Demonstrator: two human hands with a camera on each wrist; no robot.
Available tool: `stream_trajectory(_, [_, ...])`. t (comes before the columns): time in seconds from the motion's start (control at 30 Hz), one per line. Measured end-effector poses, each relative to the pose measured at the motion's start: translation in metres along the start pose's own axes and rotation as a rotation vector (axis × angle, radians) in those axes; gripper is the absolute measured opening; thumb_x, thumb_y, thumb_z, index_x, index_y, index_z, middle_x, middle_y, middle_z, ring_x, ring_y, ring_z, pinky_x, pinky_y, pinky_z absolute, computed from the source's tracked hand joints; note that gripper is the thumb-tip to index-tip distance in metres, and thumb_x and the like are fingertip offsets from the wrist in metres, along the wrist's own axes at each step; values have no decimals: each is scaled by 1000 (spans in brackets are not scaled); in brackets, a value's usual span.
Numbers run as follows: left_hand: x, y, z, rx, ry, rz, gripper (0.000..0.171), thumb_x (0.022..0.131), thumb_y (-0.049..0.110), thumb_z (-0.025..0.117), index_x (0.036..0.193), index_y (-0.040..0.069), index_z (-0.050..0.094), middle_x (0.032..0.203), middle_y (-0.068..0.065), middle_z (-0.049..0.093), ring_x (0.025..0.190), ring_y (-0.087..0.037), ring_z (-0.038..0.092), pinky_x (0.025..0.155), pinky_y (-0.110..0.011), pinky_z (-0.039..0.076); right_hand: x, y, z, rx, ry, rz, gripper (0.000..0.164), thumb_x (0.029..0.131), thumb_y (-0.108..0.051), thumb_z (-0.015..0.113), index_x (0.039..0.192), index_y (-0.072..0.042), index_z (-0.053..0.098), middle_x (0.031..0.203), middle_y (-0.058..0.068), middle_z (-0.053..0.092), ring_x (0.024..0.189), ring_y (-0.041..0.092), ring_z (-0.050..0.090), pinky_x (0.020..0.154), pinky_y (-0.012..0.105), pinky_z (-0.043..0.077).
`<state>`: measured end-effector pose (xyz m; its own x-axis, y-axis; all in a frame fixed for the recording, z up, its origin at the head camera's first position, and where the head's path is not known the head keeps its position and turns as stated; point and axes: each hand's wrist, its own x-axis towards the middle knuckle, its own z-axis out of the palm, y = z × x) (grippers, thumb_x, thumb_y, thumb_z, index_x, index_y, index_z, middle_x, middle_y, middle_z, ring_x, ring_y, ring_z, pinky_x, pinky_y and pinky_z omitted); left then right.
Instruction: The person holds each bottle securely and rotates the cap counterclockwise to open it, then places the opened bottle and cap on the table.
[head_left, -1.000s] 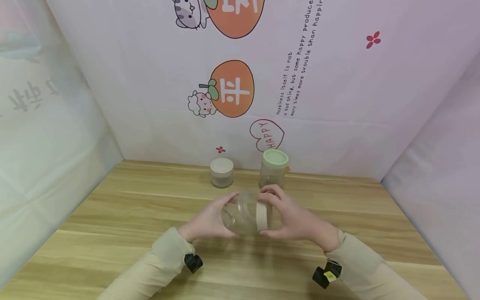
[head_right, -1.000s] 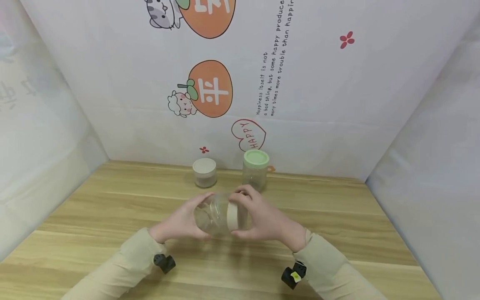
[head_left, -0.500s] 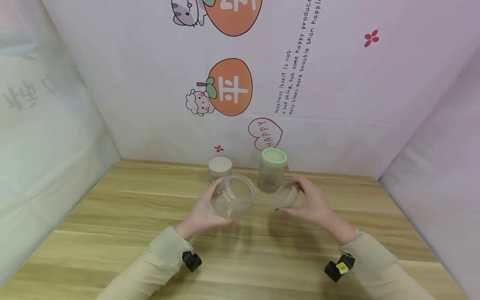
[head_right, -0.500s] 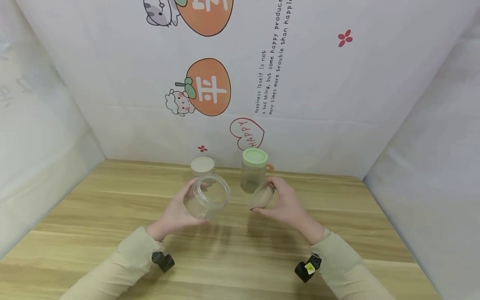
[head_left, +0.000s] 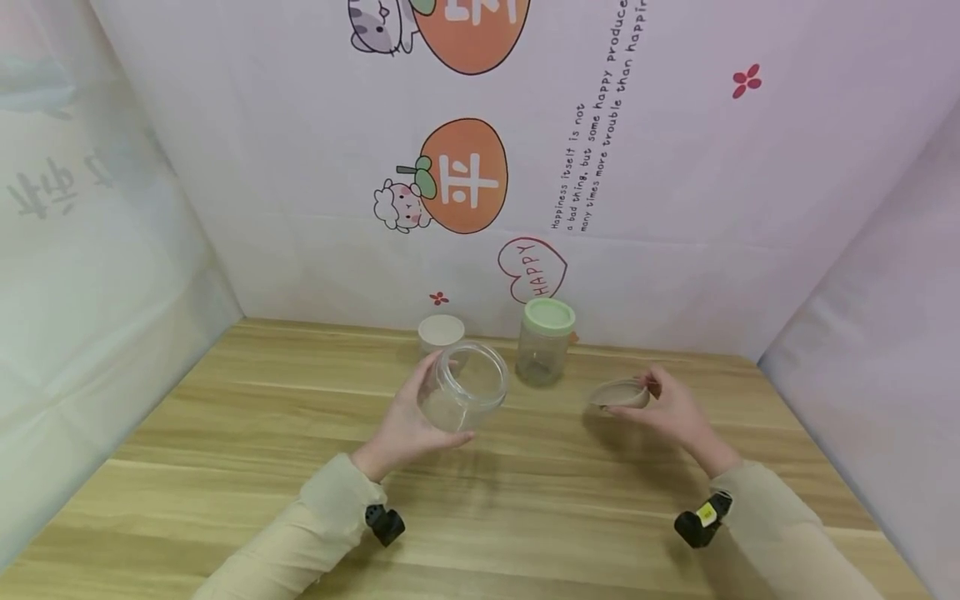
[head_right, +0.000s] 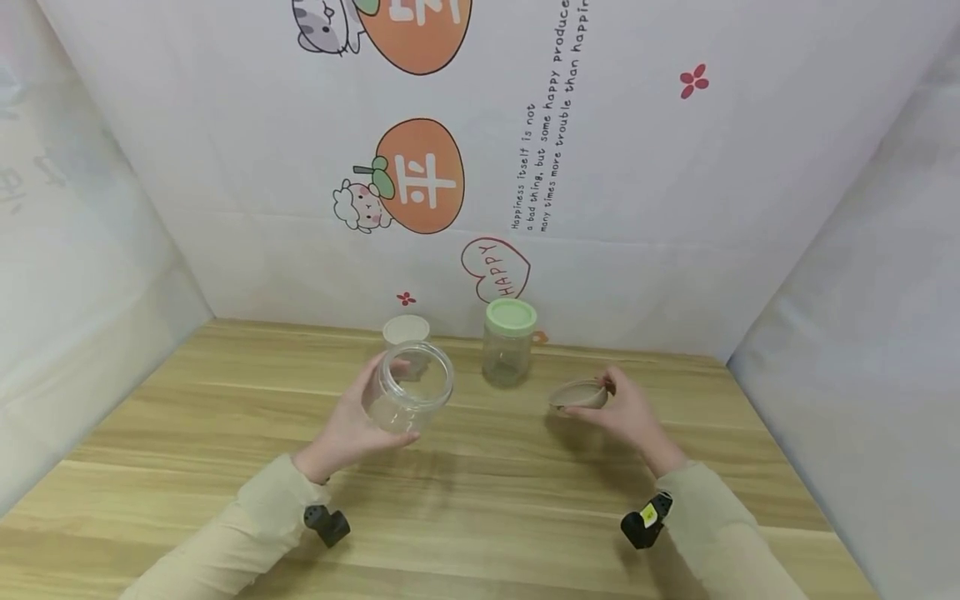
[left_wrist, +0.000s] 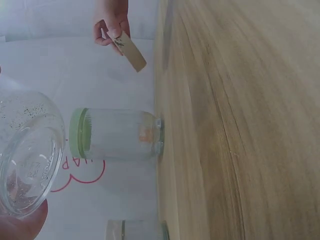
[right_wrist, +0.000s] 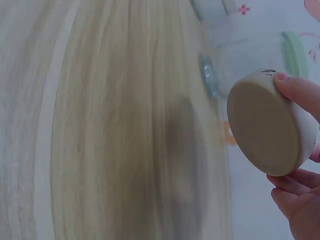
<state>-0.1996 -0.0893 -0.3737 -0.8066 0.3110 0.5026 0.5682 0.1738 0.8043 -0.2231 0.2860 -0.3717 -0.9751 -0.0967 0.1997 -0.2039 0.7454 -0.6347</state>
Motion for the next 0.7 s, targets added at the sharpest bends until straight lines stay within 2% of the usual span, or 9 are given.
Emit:
stream_trajectory(0.2, [1, -2, 0, 2, -8, -11, 102, 56, 1, 87, 142, 13, 33, 133, -16, 51, 124, -41, 46, 105, -55, 34, 2, 14, 3, -41, -10, 23, 59, 72, -33, 81, 102, 6, 48, 111, 30, 57, 116, 50, 49, 98, 58, 42])
stream_trajectory(0.43, [-2, -1, 3, 4, -5, -1, 102, 56, 1, 87, 142, 11, 33, 133, -14, 51, 123, -40, 47, 103, -59, 34, 1, 32, 7, -96, -22, 12, 57, 70, -36, 83, 97, 3, 51, 102, 24, 61, 107, 47, 55, 90, 56, 47])
stream_trajectory(0.6, [-2, -1, 3, -8, -11, 20, 101, 57, 2, 87, 142, 10, 33, 133, -15, 50, 123, -40, 47, 104, -61, 32, 0, 39, 6, -65, -60, -28, 55, 68, -32, 84, 94, 2, 49, 101, 21, 60, 110, 49, 54, 93, 58, 45])
stream_trajectory(0.7, [-2, -2, 2, -17, -17, 20, 100, 57, 2, 87, 141, 7, 32, 134, -15, 49, 124, -38, 47, 105, -60, 32, -2, 46, 4, -83, -87, -98, 56, 65, -27, 86, 96, 1, 50, 101, 20, 60, 109, 51, 54, 93, 58, 45])
